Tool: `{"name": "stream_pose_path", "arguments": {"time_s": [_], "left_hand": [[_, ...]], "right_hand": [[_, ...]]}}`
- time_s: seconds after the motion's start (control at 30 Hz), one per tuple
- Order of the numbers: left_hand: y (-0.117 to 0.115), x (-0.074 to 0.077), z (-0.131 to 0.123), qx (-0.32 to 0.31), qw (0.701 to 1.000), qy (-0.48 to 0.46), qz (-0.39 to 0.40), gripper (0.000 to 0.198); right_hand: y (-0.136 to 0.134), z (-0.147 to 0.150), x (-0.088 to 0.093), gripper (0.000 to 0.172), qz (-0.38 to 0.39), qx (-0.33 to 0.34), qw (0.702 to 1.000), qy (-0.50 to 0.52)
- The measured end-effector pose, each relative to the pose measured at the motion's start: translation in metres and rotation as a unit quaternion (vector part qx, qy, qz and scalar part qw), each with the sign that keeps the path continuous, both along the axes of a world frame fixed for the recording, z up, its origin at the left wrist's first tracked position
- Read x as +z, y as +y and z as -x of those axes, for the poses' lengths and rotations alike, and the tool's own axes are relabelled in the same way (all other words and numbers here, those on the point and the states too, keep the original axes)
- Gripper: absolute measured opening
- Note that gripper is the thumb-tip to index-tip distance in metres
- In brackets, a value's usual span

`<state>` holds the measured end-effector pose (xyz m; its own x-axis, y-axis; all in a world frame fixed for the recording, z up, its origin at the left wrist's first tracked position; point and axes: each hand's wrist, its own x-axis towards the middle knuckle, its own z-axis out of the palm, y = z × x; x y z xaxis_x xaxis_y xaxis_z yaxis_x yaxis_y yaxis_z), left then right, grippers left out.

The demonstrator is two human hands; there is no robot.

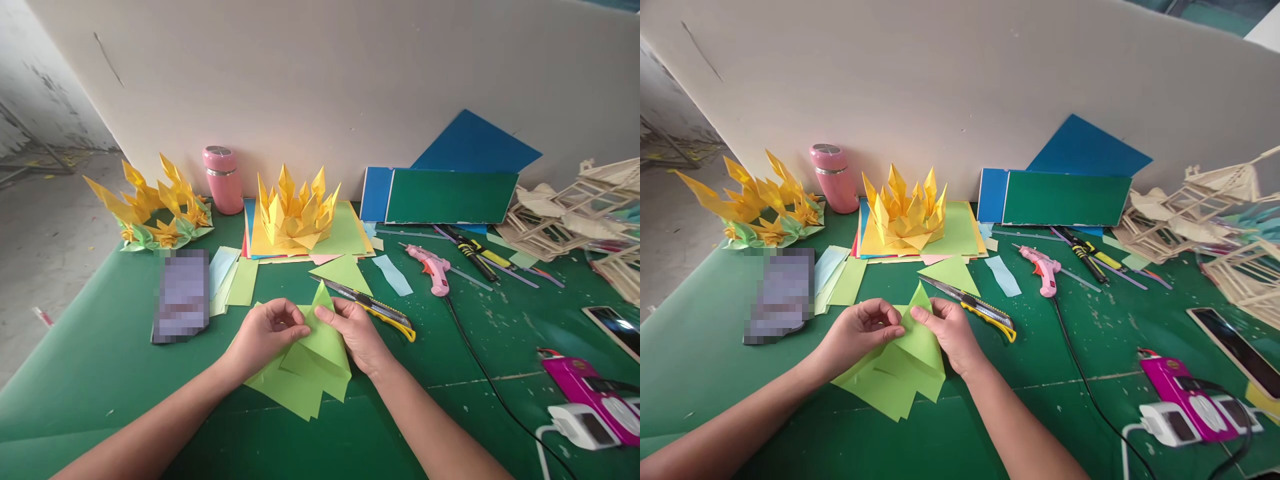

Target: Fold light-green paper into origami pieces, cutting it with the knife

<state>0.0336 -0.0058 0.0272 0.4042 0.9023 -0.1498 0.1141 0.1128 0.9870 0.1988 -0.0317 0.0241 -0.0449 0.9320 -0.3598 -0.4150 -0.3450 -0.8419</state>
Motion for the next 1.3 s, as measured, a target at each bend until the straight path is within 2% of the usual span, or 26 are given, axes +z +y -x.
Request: {"name": "stream_pose_path", "arguments": {"time_s": [0.2, 0.37, 0.7, 1.0, 1.3], "left_hand": [[0.0011, -0.0028, 0.0025, -0.024, 0.997, 0.039, -0.061, 0.012], [-0.0003, -0.0031, 0.0051, -0.035, 0.988, 0.087, -0.126, 0.014], [-0.0013, 0.0018, 0.0027, -0.037, 0.987, 0.094, -0.128, 0.016], [-0.0013, -0.0007, 0.004, -0.065, 0.982, 0.105, -0.146, 0.022], [-0.002, 0.0044, 0.0038, -0.102, 0.975, 0.11, -0.167, 0.034]], "right_hand": [[0.0014, 0.0013, -0.0008, 0.034, 0.001, -0.029, 1.0, 0.004], [0.0021, 0.0017, -0.0023, 0.033, -0.015, -0.031, 0.999, -0.01], [0.0033, -0.0015, -0.0036, 0.035, -0.06, -0.065, 0.991, -0.103], [0.0051, -0.0033, -0.0053, 0.034, -0.021, -0.075, 0.996, -0.054], [0.0051, -0.0051, -0.001, 0.032, -0.022, -0.064, 0.997, -0.046]]}}
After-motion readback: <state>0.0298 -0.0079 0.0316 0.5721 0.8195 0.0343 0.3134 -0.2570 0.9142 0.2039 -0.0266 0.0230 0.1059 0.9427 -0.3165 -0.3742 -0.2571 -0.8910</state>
